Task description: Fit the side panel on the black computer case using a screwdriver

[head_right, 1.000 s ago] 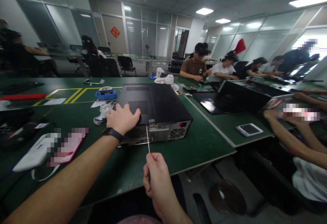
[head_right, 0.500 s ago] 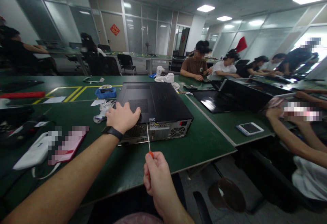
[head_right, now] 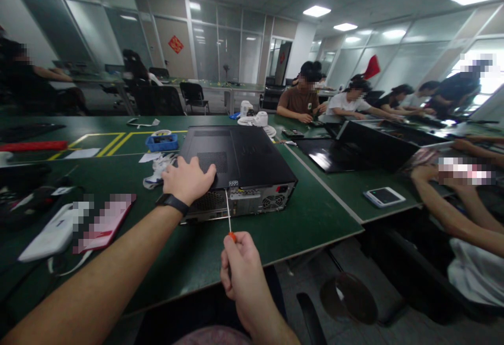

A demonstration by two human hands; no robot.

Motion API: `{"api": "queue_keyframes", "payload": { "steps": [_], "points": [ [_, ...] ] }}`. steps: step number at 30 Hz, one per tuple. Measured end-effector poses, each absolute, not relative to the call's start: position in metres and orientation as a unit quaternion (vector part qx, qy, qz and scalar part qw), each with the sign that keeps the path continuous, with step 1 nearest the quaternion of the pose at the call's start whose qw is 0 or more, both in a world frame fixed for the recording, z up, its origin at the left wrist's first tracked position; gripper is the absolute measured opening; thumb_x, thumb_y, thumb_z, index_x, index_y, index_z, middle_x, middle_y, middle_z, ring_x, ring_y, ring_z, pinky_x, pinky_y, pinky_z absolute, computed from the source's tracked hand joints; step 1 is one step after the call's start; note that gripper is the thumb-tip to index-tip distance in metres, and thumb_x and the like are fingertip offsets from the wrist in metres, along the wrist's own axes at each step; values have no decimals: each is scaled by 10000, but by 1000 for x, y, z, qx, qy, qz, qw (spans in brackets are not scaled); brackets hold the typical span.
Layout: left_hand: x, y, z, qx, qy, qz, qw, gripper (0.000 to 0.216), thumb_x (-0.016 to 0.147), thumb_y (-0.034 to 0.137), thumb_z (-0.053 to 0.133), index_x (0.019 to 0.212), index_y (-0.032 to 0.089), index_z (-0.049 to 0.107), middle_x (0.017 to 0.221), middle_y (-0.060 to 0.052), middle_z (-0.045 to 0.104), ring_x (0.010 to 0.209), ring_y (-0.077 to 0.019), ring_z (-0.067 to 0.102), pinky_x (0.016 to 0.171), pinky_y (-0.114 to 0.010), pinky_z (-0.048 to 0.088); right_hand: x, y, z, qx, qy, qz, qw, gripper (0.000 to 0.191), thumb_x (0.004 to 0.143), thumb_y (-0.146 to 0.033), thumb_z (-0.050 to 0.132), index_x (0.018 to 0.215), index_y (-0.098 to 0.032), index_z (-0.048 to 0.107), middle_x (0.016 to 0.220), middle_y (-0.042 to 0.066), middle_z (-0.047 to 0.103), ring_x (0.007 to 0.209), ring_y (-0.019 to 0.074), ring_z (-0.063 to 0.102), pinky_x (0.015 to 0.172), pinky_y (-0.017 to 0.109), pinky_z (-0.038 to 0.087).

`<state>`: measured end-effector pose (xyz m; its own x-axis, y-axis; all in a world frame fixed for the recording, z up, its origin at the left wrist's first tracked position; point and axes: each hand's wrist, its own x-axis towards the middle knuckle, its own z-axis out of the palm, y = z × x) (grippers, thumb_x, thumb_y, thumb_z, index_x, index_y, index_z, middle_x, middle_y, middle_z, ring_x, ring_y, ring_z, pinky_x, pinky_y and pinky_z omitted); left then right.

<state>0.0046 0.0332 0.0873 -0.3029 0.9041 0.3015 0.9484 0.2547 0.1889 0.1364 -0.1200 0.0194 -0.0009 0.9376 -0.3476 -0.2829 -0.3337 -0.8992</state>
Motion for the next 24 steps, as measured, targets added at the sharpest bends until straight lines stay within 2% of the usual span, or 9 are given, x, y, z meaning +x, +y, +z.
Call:
{"api": "queue_keyframes", "payload": {
  "steps": [8,15,24],
  "points": [
    [4,33,88,-588,-788,-169,66,722,879,662,334,1276,151,654,1360,-255,571,1123,-484,574,889,-557,425,137,-123,24,-497,-315,655,473,460,857,-642,592,966,-198,538,642,-78,514,362,18,324,330,139,104],
    [5,33,88,-586,-790,-167,66,707,880,657,341,1261,154,661,1358,-257,572,1120,-480,575,888,-554,423,135,-122,21,-514,-321,638,475,444,819,-603,685,893,-235,449,619,-104,512,353,18,313,318,130,124],
    [5,32,88,-583,-794,-162,63,707,882,666,344,1269,164,658,1345,-241,581,1126,-469,569,892,-548,422,137,-122,22,-502,-310,651,478,494,830,-661,636,967,-189,591,617,-84,499,352,16,316,320,140,123]
  ]
}}
